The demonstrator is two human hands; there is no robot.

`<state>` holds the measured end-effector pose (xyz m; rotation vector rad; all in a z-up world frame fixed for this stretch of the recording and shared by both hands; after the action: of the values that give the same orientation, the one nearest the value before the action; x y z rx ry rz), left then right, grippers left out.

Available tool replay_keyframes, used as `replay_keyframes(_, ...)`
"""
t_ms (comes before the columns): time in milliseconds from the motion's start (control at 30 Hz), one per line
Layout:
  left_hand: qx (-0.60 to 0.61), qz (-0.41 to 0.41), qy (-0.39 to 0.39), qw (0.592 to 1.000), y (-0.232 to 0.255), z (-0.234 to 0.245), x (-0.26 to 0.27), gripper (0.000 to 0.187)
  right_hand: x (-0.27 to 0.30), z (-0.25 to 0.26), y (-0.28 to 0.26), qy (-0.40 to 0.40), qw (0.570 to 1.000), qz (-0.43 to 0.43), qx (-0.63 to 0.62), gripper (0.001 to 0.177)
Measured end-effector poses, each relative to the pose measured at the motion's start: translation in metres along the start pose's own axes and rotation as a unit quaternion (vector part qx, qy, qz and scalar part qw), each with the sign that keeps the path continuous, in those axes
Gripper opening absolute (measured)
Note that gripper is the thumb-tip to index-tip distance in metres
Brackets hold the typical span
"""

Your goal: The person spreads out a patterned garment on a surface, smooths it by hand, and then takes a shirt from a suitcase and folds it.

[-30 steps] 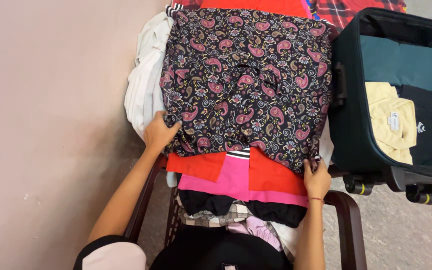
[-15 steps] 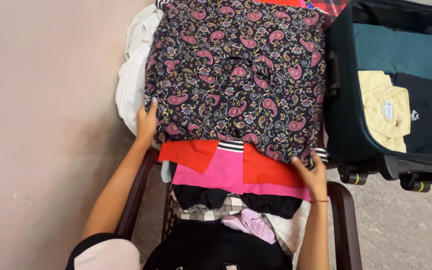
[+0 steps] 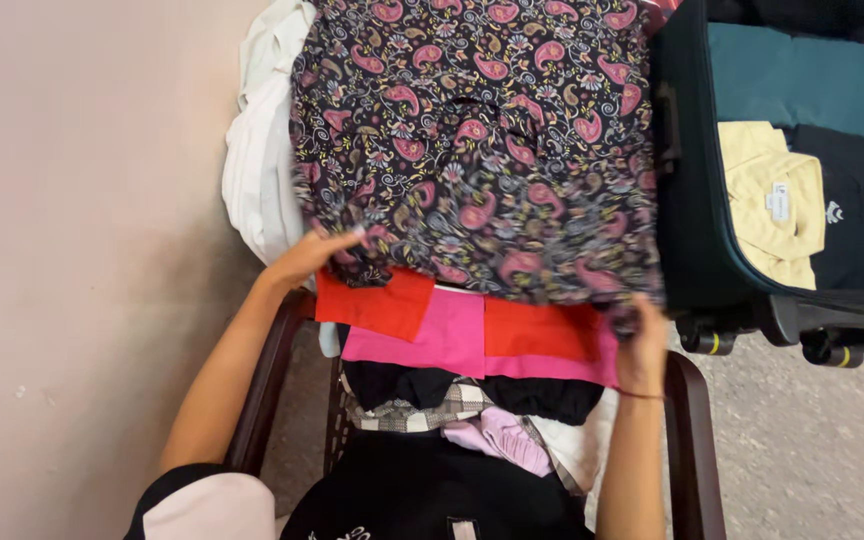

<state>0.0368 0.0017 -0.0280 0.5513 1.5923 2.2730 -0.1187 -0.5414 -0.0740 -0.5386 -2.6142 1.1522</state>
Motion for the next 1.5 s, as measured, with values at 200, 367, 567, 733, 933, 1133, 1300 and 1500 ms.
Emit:
replay_keyframes(200, 0.370, 0.150, 0.079, 0.913, 0.085, 0.003, 0.053, 0.058, 0.026, -0.073, -0.056, 0.029, 0.973, -0.045, -0.225, 0.026)
replay_keyframes(367, -0.078, 0.102, 0.086, 0.988, 0.074, -0.008, 0.088, 0.047, 0.032, -0.026, -0.010, 0.089, 0.989, -0.090, -0.071, 0.027)
replay_keyframes(567, -0.211, 0.131, 0.229, 0.941, 0.055, 0.003, 0.105, 0.041, 0.037, 0.037, 0.030, 0.142, 0.988, -0.056, -0.012, 0.029)
replay_keyframes(733, 0.189, 0.078, 0.191, 0.960, 0.067, 0.006, 0.103, 0.049, 0.053, -0.038, -0.002, 0.134, 0.970, -0.108, -0.171, 0.044)
replay_keyframes(933, -0.012, 0.101, 0.179, 0.979, 0.090, 0.012, 0.121, 0.051, 0.085, -0.109, -0.014, 0.078, 0.948, 0.179, 0.249, 0.037)
replay_keyframes(1133, -0.406, 0.190, 0.213, 0.868, 0.108, 0.026, 0.135, 0.055, 0.095, -0.161, 0.020, -0.201, 0.689, 0.281, 0.637, 0.035)
replay_keyframes(1300, -0.417, 0.172, 0.242, 0.859, 0.117, 0.024, 0.137, 0.055, 0.084, -0.153, 0.068, -0.218, 0.626, 0.183, 0.726, 0.027)
replay_keyframes(1500, -0.321, 0.131, 0.256, 0.902, 0.107, 0.019, 0.136, 0.049, 0.077, -0.124, 0.076, -0.176, 0.733, 0.153, 0.639, 0.032)
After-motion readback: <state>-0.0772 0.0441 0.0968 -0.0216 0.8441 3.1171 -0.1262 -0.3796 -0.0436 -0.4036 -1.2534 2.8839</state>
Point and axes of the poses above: each hand's wrist, its own x-axis away from the middle knuckle, its own z-axis out of the back of the hand, y = z × x, the point moved 2 cm from there along -x, towards the middle knuckle, and after that the axes turned 13 degrees about -x, right-handed, at the moved point
